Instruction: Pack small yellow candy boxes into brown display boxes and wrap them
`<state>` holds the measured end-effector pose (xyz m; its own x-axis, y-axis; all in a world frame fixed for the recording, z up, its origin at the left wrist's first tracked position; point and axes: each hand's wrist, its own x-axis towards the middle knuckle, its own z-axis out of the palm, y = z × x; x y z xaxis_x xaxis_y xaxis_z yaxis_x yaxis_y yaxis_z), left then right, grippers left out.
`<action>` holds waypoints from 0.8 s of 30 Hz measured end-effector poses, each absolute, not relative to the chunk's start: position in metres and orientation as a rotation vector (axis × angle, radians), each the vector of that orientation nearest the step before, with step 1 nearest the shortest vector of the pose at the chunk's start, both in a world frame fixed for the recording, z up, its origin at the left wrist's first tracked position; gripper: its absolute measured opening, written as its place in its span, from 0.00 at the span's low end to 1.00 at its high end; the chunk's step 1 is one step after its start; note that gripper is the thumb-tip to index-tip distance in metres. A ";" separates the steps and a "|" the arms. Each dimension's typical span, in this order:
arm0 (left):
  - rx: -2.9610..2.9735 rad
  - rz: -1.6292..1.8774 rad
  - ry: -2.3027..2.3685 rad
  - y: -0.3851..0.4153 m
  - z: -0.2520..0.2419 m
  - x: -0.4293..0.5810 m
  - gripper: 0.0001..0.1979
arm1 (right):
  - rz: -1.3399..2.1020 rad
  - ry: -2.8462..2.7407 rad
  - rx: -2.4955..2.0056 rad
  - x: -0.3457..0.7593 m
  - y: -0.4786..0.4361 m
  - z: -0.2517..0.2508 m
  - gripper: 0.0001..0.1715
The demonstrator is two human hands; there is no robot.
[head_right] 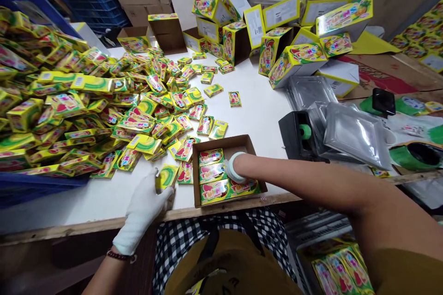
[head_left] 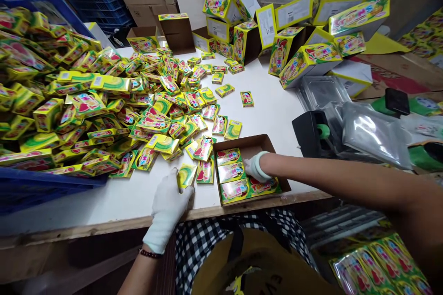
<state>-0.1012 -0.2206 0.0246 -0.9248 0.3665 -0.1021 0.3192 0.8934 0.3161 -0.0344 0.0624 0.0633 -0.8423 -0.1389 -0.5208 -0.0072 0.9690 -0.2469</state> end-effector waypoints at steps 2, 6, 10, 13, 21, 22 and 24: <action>0.497 0.661 2.903 -0.229 0.024 -0.101 0.36 | -0.237 2.488 -0.102 -0.019 0.062 0.062 0.25; 0.456 1.225 2.843 -0.222 0.047 -0.090 0.39 | -0.145 2.427 -0.090 0.004 0.067 0.066 0.31; 0.456 1.802 2.249 -0.189 0.085 -0.074 0.40 | -0.216 2.478 -0.094 0.007 0.081 0.093 0.33; 0.408 1.990 1.749 -0.158 0.105 -0.064 0.39 | -0.754 2.778 -0.126 0.001 0.086 0.127 0.31; 0.651 2.002 1.570 -0.104 0.112 -0.042 0.35 | -1.720 2.305 -0.260 -0.007 0.092 0.154 0.19; 0.700 1.955 1.740 -0.107 0.108 -0.047 0.33 | -1.615 2.382 -0.226 -0.008 0.099 0.153 0.18; 0.836 1.807 2.198 -0.118 0.097 -0.065 0.26 | -1.187 2.533 -0.149 -0.012 0.112 0.151 0.15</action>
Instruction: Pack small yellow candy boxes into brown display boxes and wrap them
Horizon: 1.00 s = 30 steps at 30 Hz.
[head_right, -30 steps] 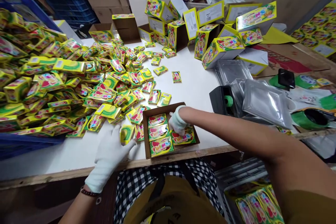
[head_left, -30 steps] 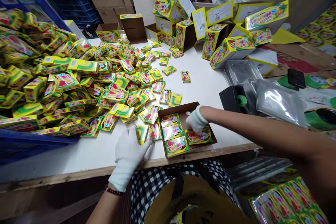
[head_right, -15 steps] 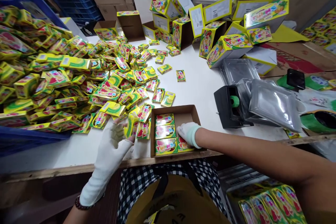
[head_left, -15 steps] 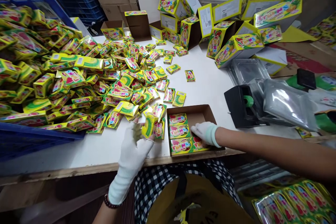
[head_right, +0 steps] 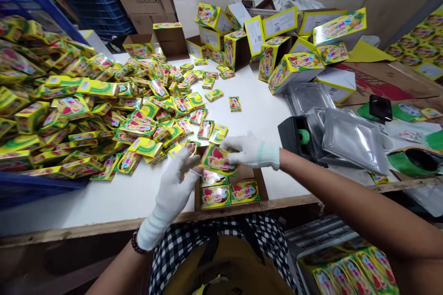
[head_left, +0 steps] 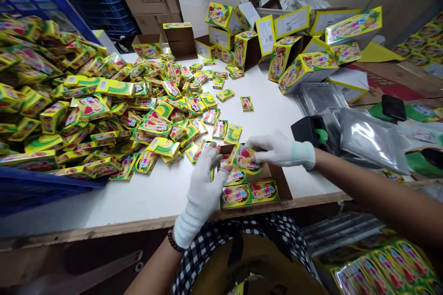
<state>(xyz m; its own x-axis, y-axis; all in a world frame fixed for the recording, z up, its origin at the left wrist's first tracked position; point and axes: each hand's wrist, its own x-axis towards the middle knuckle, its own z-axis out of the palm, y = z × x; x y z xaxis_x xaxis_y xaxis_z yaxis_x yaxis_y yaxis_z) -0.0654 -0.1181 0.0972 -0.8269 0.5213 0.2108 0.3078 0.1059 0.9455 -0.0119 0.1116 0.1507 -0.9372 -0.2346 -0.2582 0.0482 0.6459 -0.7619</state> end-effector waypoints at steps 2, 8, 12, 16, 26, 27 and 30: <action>0.954 1.513 2.666 -0.130 0.086 -0.091 0.20 | -0.611 2.551 -0.083 -0.019 0.117 0.148 0.15; 0.742 0.269 3.007 -0.132 0.059 -0.142 0.34 | 0.110 2.354 -0.043 -0.048 0.088 0.119 0.41; 0.628 0.630 2.935 -0.137 0.045 -0.143 0.36 | 0.119 2.347 -0.045 -0.051 0.087 0.102 0.43; 0.414 1.483 2.628 -0.152 0.049 -0.131 0.34 | 0.112 2.386 -0.049 -0.047 0.101 0.102 0.39; 0.699 1.785 2.296 -0.130 0.094 -0.070 0.34 | 0.086 2.473 -0.073 -0.036 0.101 0.073 0.31; 0.750 1.750 2.307 -0.124 0.094 -0.066 0.34 | 0.082 2.489 -0.078 -0.034 0.100 0.071 0.29; 0.911 1.649 2.376 -0.110 0.093 -0.058 0.32 | 0.074 2.534 -0.089 -0.027 0.103 0.072 0.24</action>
